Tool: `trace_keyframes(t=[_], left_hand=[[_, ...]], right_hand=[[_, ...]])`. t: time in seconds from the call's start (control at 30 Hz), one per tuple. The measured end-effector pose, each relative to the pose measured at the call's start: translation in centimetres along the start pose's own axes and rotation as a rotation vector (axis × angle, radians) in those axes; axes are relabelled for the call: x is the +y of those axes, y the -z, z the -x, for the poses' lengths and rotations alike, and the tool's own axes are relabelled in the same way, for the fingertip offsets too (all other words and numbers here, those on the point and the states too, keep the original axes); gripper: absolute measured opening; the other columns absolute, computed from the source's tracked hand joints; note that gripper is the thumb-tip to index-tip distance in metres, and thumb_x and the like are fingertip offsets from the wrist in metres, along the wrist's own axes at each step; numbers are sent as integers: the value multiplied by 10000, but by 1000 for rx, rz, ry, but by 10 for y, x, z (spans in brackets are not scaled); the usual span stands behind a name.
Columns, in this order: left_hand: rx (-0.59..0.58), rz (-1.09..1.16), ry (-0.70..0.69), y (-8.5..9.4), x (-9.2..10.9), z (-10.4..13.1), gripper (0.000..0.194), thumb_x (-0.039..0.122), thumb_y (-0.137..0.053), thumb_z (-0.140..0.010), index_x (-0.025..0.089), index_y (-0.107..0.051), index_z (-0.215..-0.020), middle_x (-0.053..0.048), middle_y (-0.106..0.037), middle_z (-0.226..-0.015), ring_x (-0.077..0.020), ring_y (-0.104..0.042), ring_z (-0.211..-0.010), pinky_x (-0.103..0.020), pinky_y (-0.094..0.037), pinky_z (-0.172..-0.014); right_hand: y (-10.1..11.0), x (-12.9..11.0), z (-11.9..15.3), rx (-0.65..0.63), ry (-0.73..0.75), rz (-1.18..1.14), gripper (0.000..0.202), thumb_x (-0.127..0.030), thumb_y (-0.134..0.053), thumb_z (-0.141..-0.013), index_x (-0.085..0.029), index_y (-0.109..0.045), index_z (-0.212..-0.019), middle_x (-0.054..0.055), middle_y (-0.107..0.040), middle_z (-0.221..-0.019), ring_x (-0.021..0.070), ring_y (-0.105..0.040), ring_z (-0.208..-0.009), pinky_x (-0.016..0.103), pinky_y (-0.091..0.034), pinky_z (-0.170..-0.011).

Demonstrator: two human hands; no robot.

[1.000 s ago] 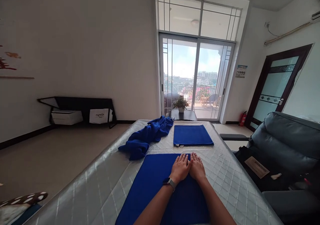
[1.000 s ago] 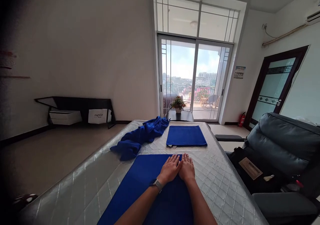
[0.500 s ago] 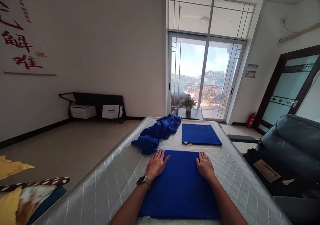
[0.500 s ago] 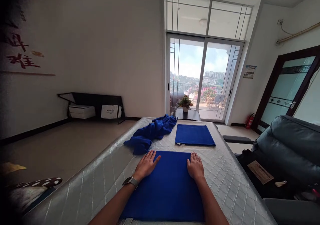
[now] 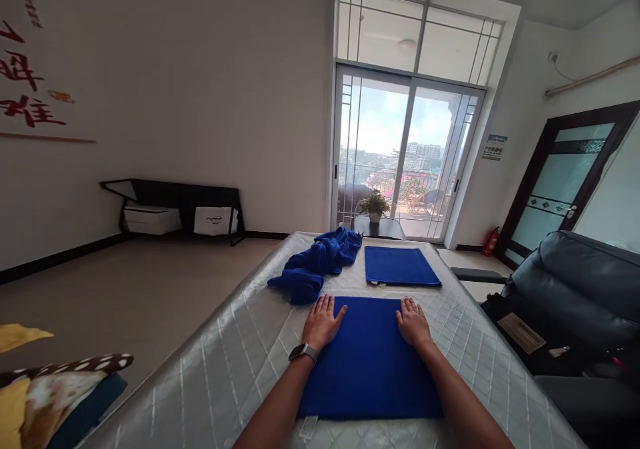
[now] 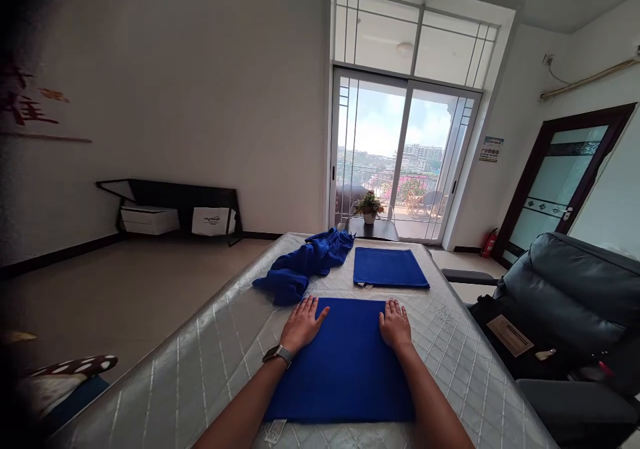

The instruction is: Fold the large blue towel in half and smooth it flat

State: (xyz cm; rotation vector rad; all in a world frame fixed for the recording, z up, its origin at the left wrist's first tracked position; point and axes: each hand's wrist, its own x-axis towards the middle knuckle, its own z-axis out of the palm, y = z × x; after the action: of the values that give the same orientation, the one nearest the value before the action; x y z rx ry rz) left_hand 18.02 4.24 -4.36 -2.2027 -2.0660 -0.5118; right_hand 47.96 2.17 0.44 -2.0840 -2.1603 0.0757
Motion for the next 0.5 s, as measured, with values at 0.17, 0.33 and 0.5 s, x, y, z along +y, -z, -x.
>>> trace_keyframes(t=[0.17,0.33,0.5], left_hand=[[7,-6,-1,-2,0,-1,878,688,-146,-1017,78,-448,-1572,-200,-451,-1644,-321,-370,-1555,-484,-290,-1269],[-2,-14,-5,-6,-3,-4,844,678,-165,-1022,111,-444,-1581,-181,-449,-1650,-315,-355,-1564,-483,-275,-1275],[-29,-21,-2,-7,-1,-4,898,698,-148,-1015,57,-404,-1589,-218,-410,-1663,-328,-341,-1568,-493,-273,-1274]], right_hand=[[-1,-1,17,-2,44,16,670,-371,-223,-1055,-66,-277,-1649,113,-211,-1729,210,-101,-1618,412,-19,-1298],[-11,3,35,-77,11,-24,725,-465,-183,-1058,-60,-233,-1659,98,-175,-1739,214,-85,-1620,410,-71,-1296],[-10,3,39,-100,-2,-48,738,-486,-154,-1061,-65,-188,-1666,80,-123,-1750,207,-63,-1622,398,-39,-1297]])
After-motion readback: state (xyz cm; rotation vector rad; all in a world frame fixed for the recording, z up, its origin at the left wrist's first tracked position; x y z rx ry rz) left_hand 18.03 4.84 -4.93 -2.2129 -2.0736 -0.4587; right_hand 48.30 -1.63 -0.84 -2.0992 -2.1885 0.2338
